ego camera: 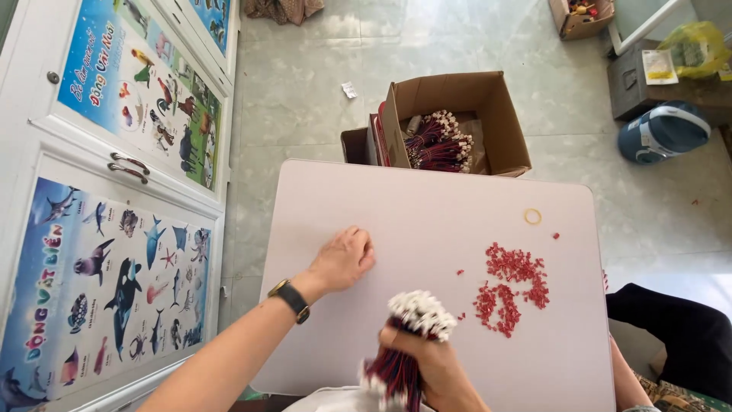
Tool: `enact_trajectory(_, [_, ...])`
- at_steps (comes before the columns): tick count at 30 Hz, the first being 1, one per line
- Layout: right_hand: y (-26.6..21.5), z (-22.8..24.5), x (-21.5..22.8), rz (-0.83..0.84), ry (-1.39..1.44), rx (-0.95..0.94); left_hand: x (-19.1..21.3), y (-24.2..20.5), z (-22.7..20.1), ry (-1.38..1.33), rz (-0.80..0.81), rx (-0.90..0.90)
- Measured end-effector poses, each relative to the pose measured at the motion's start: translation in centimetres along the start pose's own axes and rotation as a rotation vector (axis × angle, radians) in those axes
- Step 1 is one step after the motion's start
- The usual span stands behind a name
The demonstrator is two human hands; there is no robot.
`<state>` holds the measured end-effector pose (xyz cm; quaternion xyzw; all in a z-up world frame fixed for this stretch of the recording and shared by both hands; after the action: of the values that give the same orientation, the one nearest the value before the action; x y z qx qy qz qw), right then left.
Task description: The person manually attaches white connector housings to the ends of wire harness bundles.
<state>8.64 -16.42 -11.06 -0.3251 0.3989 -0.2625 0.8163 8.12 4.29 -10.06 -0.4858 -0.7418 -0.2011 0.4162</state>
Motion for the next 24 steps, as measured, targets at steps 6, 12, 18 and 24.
enact_trajectory(6, [0.1, 4.1, 0.6, -0.177, 0.059, 0.184, -1.7, -4.9, -4.7, -1.049, 0.405, 0.229])
enact_trajectory(12, [-0.6, 5.4, -0.3, -0.173, -0.043, 0.251, 0.4, -6.4, -6.1, -1.3, 0.299, 0.192])
enact_trajectory(18, [-0.9, 6.1, 0.2, -0.17, -0.108, 0.331, 2.4, -8.4, -7.4, -1.693, 0.285, 0.088])
enact_trajectory(24, [-1.8, 6.8, -0.6, -0.152, -0.101, 0.352, 0.0, -9.6, -7.4, -2.124, 0.244, 0.072])
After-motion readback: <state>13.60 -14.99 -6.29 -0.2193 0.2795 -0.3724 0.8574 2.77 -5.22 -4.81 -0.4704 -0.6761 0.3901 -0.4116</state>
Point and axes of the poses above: each hand's wrist, its own y-axis towards the middle knuckle, its own x-axis out of the back of the hand, z = x × y, the point moved 9 cm from there along y, towards the middle knuckle, and after that the axes turned 2 degrees about y, right-handed, at the moved point
